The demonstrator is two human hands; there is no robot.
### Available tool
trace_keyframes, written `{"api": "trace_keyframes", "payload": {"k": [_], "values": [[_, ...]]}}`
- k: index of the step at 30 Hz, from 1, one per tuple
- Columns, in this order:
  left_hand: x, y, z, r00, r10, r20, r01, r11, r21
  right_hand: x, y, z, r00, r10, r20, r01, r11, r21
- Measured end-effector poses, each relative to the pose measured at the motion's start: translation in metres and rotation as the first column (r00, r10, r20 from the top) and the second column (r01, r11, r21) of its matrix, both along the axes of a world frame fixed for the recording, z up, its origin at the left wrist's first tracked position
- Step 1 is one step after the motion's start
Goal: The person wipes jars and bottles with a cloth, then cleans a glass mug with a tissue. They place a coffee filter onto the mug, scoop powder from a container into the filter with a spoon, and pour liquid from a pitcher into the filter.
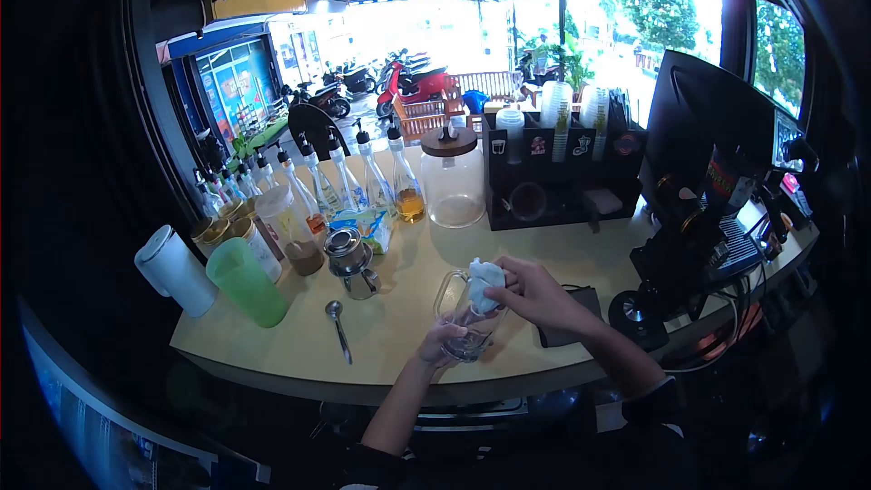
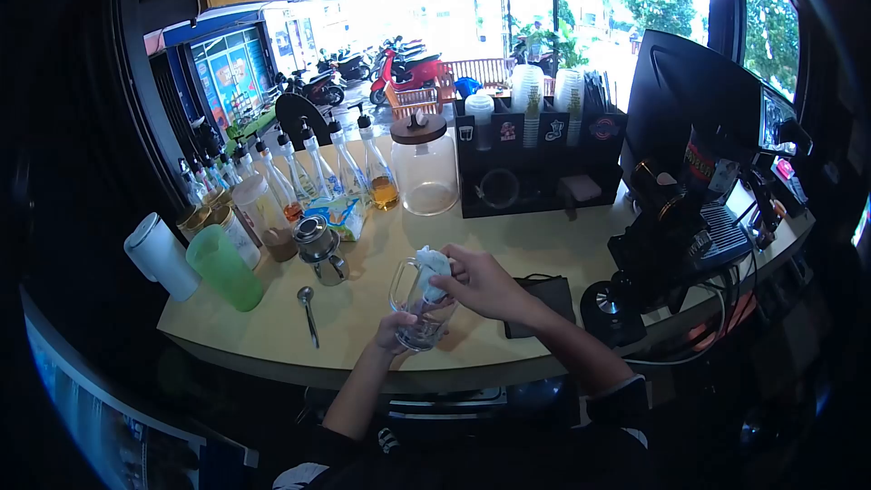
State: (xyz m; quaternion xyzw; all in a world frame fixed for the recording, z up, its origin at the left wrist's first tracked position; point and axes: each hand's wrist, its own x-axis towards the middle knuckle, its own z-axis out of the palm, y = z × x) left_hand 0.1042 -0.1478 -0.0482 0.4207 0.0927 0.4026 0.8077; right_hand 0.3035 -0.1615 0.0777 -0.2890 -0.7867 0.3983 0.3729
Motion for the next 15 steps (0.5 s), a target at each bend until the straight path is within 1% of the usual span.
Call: {"api": "trace_keyframes", "payload": {"k": [1,2,3,4,5,6,7,8,9,10,11,12,13,14,15], "values": [[0.002,0.001,0.000,0.997,0.041,-0.064,-0.039,0.999,0.036,-0.003,0.007,-0.006,0.997,-0.063,-0.044,0.062,0.997,-0.041],[0.003,0.000,0.000,0.997,0.042,-0.065,-0.040,0.999,0.034,-0.005,0.013,-0.011,0.988,-0.127,-0.086,0.119,0.989,-0.085],[0.004,-0.001,0.001,1.000,0.026,-0.013,-0.026,1.000,-0.006,-0.005,0.019,-0.015,0.989,-0.123,-0.087,0.116,0.989,-0.088],[0.005,-0.001,0.001,0.999,0.013,0.041,-0.011,0.999,-0.044,-0.003,0.027,-0.018,0.972,-0.178,-0.154,0.165,0.982,-0.094],[0.004,-0.003,0.002,0.999,0.019,0.040,-0.018,0.999,-0.047,-0.002,0.033,-0.017,0.948,-0.231,-0.219,0.213,0.971,-0.105],[0.004,-0.005,0.002,0.998,0.037,0.055,-0.035,0.999,-0.026,0.000,0.038,-0.014,0.869,-0.259,-0.422,0.188,0.961,-0.203],[0.004,-0.007,0.002,0.996,0.052,0.071,-0.052,0.999,-0.006,0.006,0.048,-0.012,0.819,-0.285,-0.498,0.284,0.956,-0.081],[0.003,-0.006,-0.001,0.996,0.057,0.074,-0.056,0.998,-0.011,0.005,0.045,-0.009,0.828,-0.323,-0.458,0.388,0.920,0.053],[0.001,-0.003,-0.007,0.989,0.034,0.143,-0.027,0.998,-0.050,0.004,0.041,-0.007,0.830,-0.364,-0.422,0.474,0.860,0.189],[0.001,-0.004,-0.005,0.977,0.016,0.213,0.003,0.996,-0.087,-0.002,0.037,-0.014,0.833,-0.362,-0.419,0.468,0.864,0.186],[0.005,-0.007,-0.002,0.976,0.023,0.214,-0.003,0.996,-0.092,-0.014,0.029,-0.026,0.917,-0.355,-0.184,0.396,0.748,0.532],[0.013,-0.015,0.012,0.972,0.230,0.055,-0.219,0.963,-0.160,-0.023,0.021,-0.037,0.912,-0.406,0.057,0.204,0.570,0.796],[0.018,-0.020,0.020,0.903,0.414,-0.117,-0.429,0.883,-0.190,-0.027,0.014,-0.041,0.913,-0.403,0.058,0.203,0.574,0.793],[0.017,-0.023,0.020,0.902,0.416,-0.119,-0.432,0.881,-0.194,-0.031,0.005,-0.044,0.938,-0.343,0.050,0.166,0.571,0.804],[0.015,-0.025,0.020,0.906,0.420,-0.047,-0.422,0.891,-0.165,-0.033,-0.001,-0.047,0.959,-0.280,0.042,0.129,0.565,0.815]]}}
